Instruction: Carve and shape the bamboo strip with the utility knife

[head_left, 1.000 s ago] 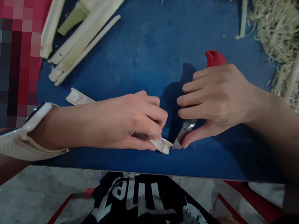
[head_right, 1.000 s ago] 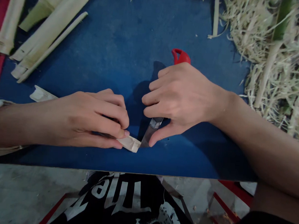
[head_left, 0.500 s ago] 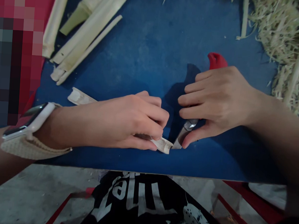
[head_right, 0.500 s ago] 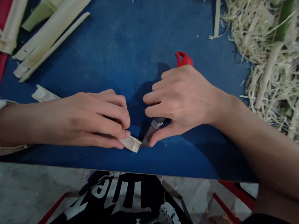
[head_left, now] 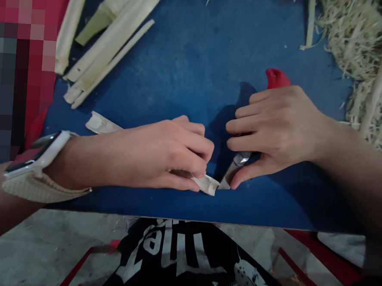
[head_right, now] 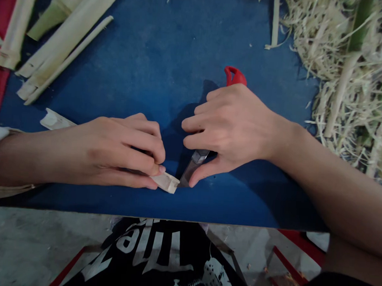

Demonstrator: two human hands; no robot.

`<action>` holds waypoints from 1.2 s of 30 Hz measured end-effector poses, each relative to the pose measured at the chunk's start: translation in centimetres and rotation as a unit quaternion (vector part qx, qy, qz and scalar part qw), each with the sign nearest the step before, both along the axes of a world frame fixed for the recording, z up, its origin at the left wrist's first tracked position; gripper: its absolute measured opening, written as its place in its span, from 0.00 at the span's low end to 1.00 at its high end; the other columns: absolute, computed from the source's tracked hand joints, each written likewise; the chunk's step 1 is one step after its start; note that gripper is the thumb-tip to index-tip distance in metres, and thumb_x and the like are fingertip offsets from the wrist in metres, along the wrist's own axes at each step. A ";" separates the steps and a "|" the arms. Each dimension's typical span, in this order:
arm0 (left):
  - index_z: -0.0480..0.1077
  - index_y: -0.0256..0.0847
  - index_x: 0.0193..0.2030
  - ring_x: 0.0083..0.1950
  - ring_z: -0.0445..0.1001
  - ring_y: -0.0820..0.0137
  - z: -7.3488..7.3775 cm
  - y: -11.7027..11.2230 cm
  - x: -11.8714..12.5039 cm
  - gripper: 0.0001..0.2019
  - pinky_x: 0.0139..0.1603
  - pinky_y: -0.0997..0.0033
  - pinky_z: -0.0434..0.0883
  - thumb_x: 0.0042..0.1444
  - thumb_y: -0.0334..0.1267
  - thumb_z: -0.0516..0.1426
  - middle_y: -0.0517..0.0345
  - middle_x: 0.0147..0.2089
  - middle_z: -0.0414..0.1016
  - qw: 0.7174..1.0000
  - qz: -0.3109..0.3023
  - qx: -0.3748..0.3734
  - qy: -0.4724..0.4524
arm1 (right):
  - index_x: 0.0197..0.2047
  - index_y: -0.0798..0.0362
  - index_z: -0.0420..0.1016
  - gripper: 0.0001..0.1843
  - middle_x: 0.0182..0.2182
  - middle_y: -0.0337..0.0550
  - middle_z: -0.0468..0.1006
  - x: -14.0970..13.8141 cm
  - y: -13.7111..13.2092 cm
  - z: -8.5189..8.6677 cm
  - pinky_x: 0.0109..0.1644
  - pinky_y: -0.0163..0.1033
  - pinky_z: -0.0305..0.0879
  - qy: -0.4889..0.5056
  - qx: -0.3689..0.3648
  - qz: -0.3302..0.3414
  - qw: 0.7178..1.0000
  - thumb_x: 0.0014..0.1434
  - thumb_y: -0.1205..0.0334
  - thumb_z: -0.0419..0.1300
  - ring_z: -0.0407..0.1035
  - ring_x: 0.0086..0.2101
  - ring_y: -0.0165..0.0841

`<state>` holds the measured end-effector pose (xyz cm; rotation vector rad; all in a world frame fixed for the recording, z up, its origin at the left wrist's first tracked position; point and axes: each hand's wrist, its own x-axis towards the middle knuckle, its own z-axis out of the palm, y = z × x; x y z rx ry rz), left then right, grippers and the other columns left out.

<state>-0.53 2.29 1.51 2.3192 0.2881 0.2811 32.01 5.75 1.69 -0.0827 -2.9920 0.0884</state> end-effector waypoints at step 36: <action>0.80 0.43 0.38 0.43 0.80 0.68 0.3 0.0 0.1 0.17 0.53 0.62 0.73 0.73 0.25 0.79 0.62 0.45 0.88 0.999 0.028 -0.014 0.025 | 0.35 0.48 0.73 0.41 0.33 0.37 0.69 0.1 -0.3 0.5 0.39 0.49 0.53 0.008 0.043 0.000 0.999 0.94 0.27 0.55 0.59 0.34 0.35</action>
